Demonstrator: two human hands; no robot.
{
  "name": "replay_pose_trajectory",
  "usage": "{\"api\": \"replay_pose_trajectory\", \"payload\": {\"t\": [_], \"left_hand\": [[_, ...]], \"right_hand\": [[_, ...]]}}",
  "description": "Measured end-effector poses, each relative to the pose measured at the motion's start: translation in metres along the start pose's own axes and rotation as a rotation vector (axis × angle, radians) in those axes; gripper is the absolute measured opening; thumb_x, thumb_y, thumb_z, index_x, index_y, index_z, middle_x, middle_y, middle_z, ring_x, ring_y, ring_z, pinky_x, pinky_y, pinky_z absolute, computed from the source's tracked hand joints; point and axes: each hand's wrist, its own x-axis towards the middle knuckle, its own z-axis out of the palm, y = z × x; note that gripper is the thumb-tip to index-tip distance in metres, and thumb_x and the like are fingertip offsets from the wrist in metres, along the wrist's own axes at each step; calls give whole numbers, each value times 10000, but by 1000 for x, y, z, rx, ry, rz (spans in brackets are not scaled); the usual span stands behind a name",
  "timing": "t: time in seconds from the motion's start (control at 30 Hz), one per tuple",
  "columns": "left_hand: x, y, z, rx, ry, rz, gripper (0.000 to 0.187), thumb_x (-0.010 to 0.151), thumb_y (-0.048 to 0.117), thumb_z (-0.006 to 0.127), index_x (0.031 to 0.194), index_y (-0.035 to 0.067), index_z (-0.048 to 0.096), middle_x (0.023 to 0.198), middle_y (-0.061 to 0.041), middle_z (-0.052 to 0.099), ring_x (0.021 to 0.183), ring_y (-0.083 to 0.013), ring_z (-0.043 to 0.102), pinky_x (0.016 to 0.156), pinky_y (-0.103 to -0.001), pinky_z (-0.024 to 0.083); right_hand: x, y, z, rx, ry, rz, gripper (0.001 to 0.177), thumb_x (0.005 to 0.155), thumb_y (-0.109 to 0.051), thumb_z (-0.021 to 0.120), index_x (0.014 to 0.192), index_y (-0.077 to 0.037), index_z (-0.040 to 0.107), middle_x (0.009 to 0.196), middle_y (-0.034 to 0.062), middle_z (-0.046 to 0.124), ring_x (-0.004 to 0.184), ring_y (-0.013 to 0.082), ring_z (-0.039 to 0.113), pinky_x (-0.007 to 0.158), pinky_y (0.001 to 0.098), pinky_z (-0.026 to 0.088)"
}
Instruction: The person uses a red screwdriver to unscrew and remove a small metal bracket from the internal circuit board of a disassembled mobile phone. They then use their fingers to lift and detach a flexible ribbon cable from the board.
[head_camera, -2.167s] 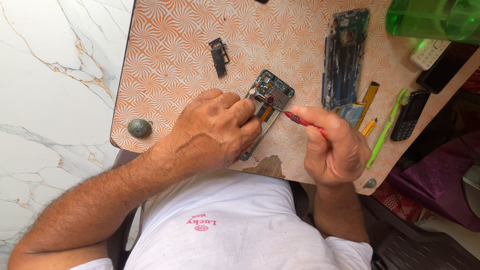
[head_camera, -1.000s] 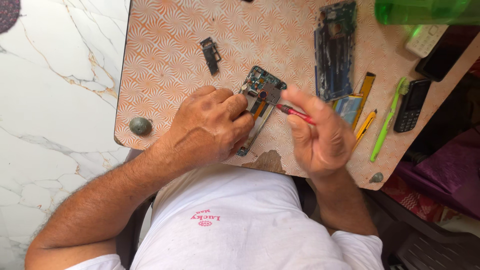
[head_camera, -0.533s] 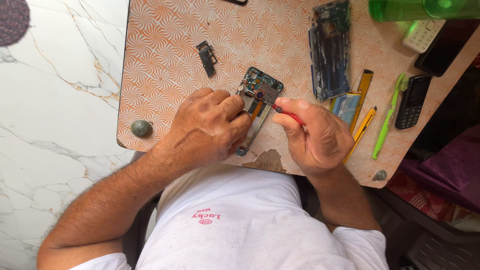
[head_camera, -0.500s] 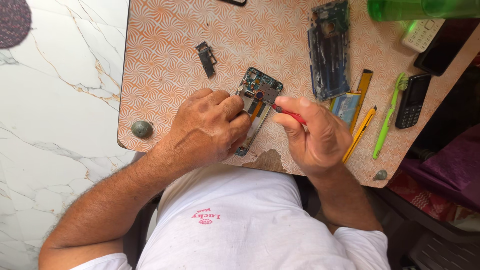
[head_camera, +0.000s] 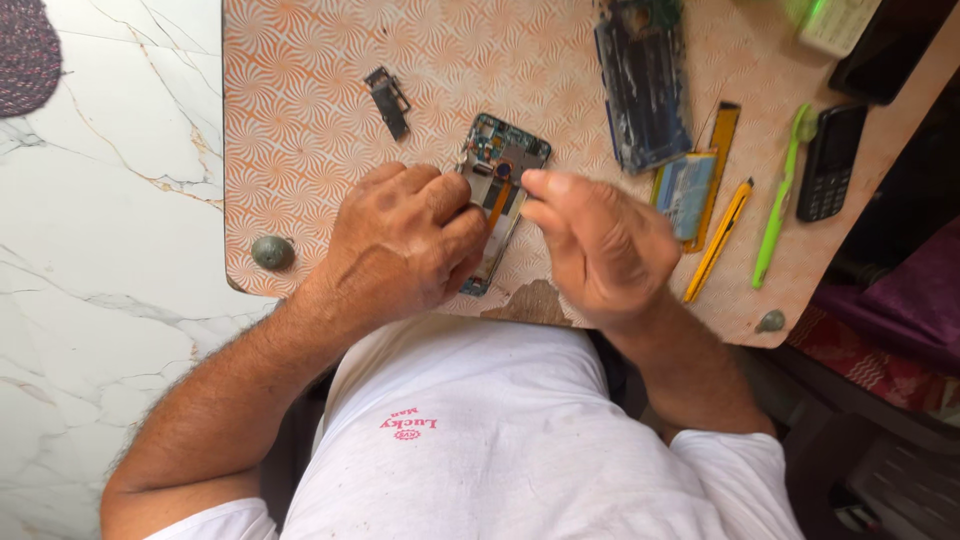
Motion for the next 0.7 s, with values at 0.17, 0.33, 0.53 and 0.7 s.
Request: {"api": "replay_pose_trajectory", "payload": {"t": [0.17, 0.33, 0.53, 0.7], "left_hand": [[2, 0, 2, 27, 13, 10, 183, 825, 179, 829, 840, 112, 659, 863, -32, 587, 797, -212, 605, 703, -390, 479], [2, 2, 2, 27, 16, 10, 178, 817, 179, 820, 833, 108, 658, 863, -39, 599, 807, -224, 616, 711, -396, 485], [3, 5, 0, 35, 25, 6, 194, 817, 188, 816, 793, 112, 639, 852, -44, 597, 805, -241, 624, 719, -409, 492], [3, 7, -1, 32, 30, 7, 181, 798, 183, 813, 778, 115, 647, 826, -40, 585, 779, -241, 620, 700, -411, 492]], "right_hand": [[-3, 6, -3, 77, -6, 43, 319, 1099, 32, 686, 1365, 22, 509, 1182, 204, 726, 1060, 295, 774, 873, 352, 669], [-10, 5, -3, 42, 13, 0, 317, 1091, 16, 711, 1339, 11, 513, 1176, 215, 716, 1062, 313, 766, 876, 357, 666], [-8, 4, -2, 69, 29, 45, 288, 1069, 19, 710, 1305, 19, 545, 1133, 191, 738, 995, 274, 781, 840, 337, 661], [-10, 2, -2, 113, 34, 121, 336, 1071, 31, 714, 1350, 27, 525, 1170, 189, 733, 1013, 272, 768, 887, 351, 660]]}}
